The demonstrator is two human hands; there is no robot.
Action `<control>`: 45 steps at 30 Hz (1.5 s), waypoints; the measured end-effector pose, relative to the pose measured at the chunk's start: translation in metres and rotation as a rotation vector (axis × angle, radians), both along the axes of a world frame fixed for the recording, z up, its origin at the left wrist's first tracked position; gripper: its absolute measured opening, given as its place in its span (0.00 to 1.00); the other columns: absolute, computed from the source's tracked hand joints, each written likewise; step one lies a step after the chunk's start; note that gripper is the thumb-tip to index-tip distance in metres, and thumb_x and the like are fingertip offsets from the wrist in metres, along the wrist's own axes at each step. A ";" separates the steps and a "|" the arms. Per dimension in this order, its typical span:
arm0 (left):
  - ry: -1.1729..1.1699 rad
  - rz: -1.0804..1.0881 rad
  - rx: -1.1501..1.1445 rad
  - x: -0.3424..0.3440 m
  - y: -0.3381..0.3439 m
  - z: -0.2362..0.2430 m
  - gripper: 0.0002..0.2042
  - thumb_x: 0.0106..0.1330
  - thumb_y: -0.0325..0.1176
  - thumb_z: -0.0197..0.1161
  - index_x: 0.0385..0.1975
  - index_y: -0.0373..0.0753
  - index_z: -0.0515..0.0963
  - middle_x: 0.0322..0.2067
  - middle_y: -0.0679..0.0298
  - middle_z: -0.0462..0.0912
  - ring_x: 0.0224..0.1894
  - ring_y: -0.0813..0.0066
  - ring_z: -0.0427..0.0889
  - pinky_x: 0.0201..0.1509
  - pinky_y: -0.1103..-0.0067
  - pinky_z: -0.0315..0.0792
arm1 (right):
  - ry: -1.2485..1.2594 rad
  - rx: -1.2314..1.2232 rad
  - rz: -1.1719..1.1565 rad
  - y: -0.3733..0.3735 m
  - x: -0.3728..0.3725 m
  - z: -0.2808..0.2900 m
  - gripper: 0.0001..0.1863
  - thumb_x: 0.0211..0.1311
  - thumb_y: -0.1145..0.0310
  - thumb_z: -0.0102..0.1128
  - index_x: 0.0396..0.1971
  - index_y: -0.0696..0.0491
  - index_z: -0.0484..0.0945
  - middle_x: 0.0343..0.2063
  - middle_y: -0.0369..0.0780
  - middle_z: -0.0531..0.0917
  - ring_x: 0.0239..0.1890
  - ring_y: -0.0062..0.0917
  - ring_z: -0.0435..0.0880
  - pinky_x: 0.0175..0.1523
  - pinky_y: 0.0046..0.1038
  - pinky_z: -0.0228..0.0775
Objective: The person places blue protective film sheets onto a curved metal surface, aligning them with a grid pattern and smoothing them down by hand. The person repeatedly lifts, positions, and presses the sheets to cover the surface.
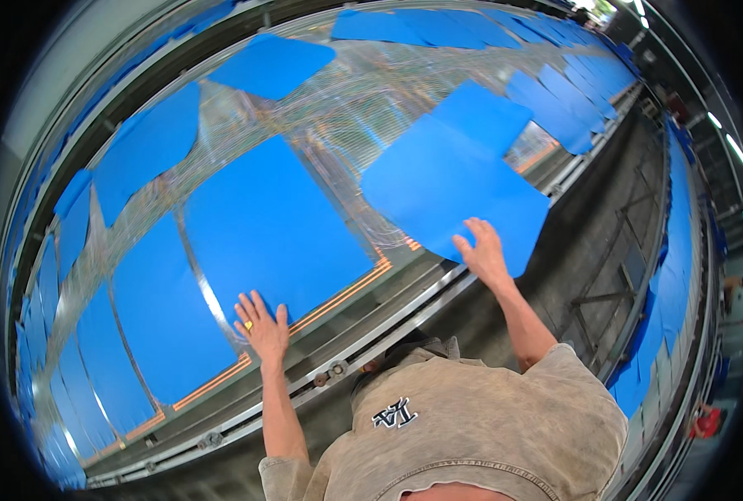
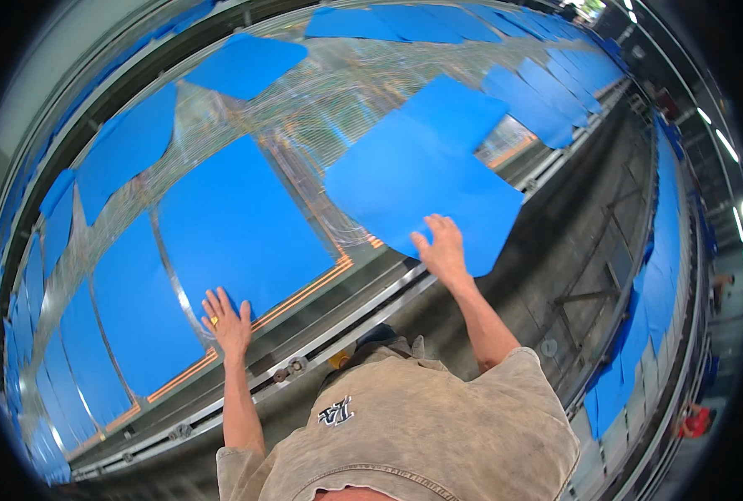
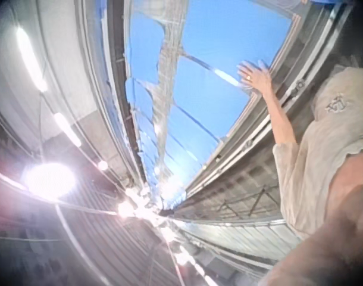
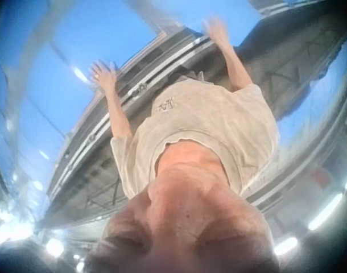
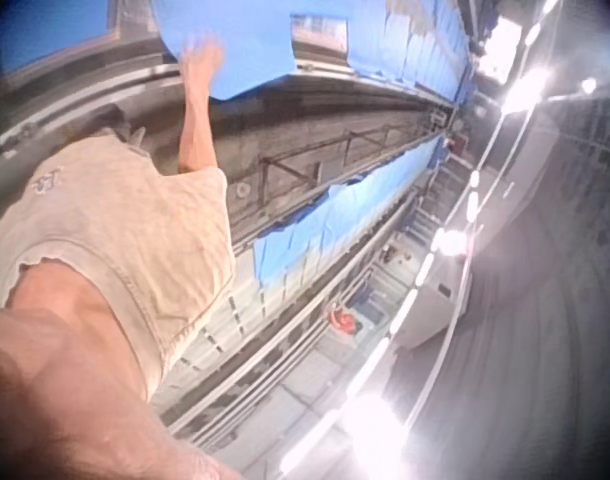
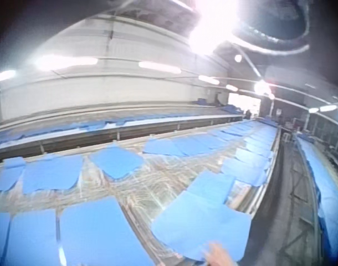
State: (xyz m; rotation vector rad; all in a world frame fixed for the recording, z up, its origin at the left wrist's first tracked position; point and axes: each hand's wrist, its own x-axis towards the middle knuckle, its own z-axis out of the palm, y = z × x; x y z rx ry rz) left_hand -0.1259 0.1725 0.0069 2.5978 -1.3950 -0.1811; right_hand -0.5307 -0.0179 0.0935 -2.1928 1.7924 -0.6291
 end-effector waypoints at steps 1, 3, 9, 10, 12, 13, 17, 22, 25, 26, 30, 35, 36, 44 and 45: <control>-0.008 -0.007 -0.042 0.000 0.002 0.001 0.34 0.65 0.49 0.53 0.66 0.37 0.55 0.68 0.48 0.49 0.70 0.49 0.45 0.70 0.55 0.40 | -0.010 -0.043 -0.070 -0.006 -0.024 -0.001 0.24 0.56 0.58 0.63 0.46 0.61 0.76 0.50 0.53 0.76 0.58 0.47 0.69 0.63 0.42 0.57; 0.156 -0.038 -0.130 -0.011 0.003 0.009 0.28 0.64 0.45 0.56 0.60 0.34 0.63 0.62 0.46 0.60 0.65 0.49 0.56 0.66 0.57 0.50 | -0.044 -0.094 -0.175 -0.022 -0.073 0.002 0.24 0.55 0.60 0.63 0.46 0.61 0.76 0.49 0.52 0.77 0.55 0.46 0.72 0.61 0.40 0.61; 1.665 0.012 -0.096 -0.175 -0.023 0.092 0.14 0.68 0.37 0.57 0.42 0.32 0.77 0.39 0.56 0.82 0.36 0.73 0.82 0.39 0.78 0.78 | 0.070 -0.114 -0.453 -0.093 -0.191 -0.017 0.23 0.52 0.61 0.64 0.45 0.60 0.77 0.48 0.51 0.78 0.50 0.44 0.77 0.55 0.37 0.68; 1.852 0.045 0.010 -0.202 -0.035 0.093 0.16 0.68 0.39 0.57 0.45 0.31 0.75 0.40 0.53 0.82 0.39 0.69 0.83 0.39 0.76 0.79 | 0.093 -0.097 -0.490 -0.109 -0.208 -0.016 0.23 0.52 0.61 0.64 0.45 0.59 0.78 0.47 0.51 0.78 0.51 0.43 0.76 0.55 0.37 0.68; 2.142 0.081 0.172 -0.249 -0.059 0.088 0.20 0.68 0.41 0.55 0.50 0.29 0.70 0.44 0.48 0.79 0.43 0.61 0.83 0.44 0.70 0.81 | 0.082 -0.066 -0.445 -0.139 -0.237 -0.021 0.22 0.51 0.60 0.64 0.44 0.58 0.78 0.47 0.51 0.78 0.51 0.43 0.76 0.55 0.38 0.68; 2.171 0.151 0.166 -0.270 -0.070 0.085 0.21 0.68 0.41 0.55 0.51 0.29 0.69 0.44 0.48 0.79 0.44 0.60 0.82 0.46 0.69 0.80 | 0.070 -0.050 -0.399 -0.154 -0.245 -0.022 0.22 0.51 0.60 0.64 0.44 0.58 0.79 0.47 0.51 0.78 0.51 0.44 0.76 0.55 0.38 0.68; 2.156 0.321 0.172 -0.321 -0.108 0.085 0.19 0.69 0.42 0.54 0.50 0.31 0.70 0.43 0.53 0.80 0.44 0.62 0.82 0.48 0.68 0.79 | 0.240 0.339 -0.228 -0.205 -0.238 -0.009 0.23 0.48 0.56 0.66 0.40 0.56 0.80 0.42 0.51 0.81 0.49 0.47 0.77 0.54 0.42 0.69; 2.001 0.446 0.123 -0.358 -0.131 0.074 0.16 0.69 0.41 0.55 0.45 0.33 0.72 0.39 0.55 0.80 0.41 0.65 0.82 0.42 0.70 0.81 | 0.180 0.438 -0.022 -0.221 -0.253 -0.028 0.18 0.42 0.55 0.67 0.31 0.52 0.84 0.34 0.48 0.83 0.44 0.42 0.81 0.48 0.41 0.73; 1.826 0.512 0.143 -0.367 -0.140 0.080 0.15 0.68 0.40 0.56 0.43 0.33 0.72 0.32 0.58 0.81 0.33 0.69 0.83 0.33 0.74 0.82 | 0.074 0.551 0.099 -0.230 -0.249 -0.026 0.12 0.43 0.61 0.66 0.23 0.54 0.82 0.23 0.48 0.81 0.29 0.35 0.83 0.35 0.34 0.72; 1.824 0.479 0.101 -0.369 -0.144 0.085 0.14 0.68 0.39 0.57 0.42 0.33 0.73 0.31 0.59 0.81 0.32 0.69 0.83 0.33 0.74 0.82 | 0.018 0.568 0.099 -0.233 -0.252 -0.023 0.11 0.44 0.62 0.66 0.22 0.54 0.81 0.21 0.46 0.80 0.27 0.32 0.81 0.33 0.33 0.71; 1.774 0.341 -0.201 -0.360 -0.145 0.107 0.10 0.67 0.36 0.58 0.34 0.35 0.76 0.31 0.60 0.83 0.30 0.71 0.83 0.33 0.74 0.81 | -0.511 0.670 0.111 -0.223 -0.222 0.043 0.09 0.48 0.67 0.66 0.17 0.54 0.76 0.15 0.34 0.74 0.19 0.17 0.70 0.26 0.25 0.62; 1.837 0.312 -0.656 -0.318 -0.161 0.167 0.08 0.66 0.32 0.58 0.36 0.34 0.77 0.35 0.60 0.83 0.35 0.72 0.83 0.42 0.73 0.79 | -0.946 0.732 0.159 -0.212 -0.198 0.114 0.10 0.52 0.66 0.67 0.19 0.51 0.75 0.16 0.28 0.73 0.21 0.11 0.67 0.25 0.19 0.58; 1.847 0.312 -0.676 -0.312 -0.160 0.174 0.08 0.66 0.32 0.58 0.37 0.33 0.77 0.36 0.59 0.83 0.36 0.71 0.83 0.42 0.73 0.79 | -0.963 0.713 0.177 -0.207 -0.188 0.121 0.10 0.52 0.66 0.67 0.19 0.51 0.75 0.16 0.28 0.73 0.21 0.10 0.67 0.26 0.19 0.58; 1.603 0.028 -1.065 -0.237 -0.123 0.256 0.11 0.68 0.30 0.53 0.42 0.28 0.74 0.40 0.59 0.81 0.39 0.74 0.81 0.44 0.76 0.76 | -1.262 0.344 0.111 -0.152 -0.152 0.236 0.06 0.58 0.71 0.60 0.33 0.56 0.78 0.27 0.31 0.79 0.29 0.14 0.77 0.36 0.17 0.70; 1.645 -0.016 -1.074 -0.234 -0.134 0.264 0.10 0.68 0.30 0.53 0.42 0.29 0.74 0.39 0.59 0.81 0.38 0.75 0.81 0.44 0.77 0.75 | -1.356 0.320 0.139 -0.151 -0.153 0.241 0.06 0.61 0.70 0.59 0.34 0.56 0.78 0.28 0.32 0.80 0.30 0.14 0.78 0.37 0.17 0.71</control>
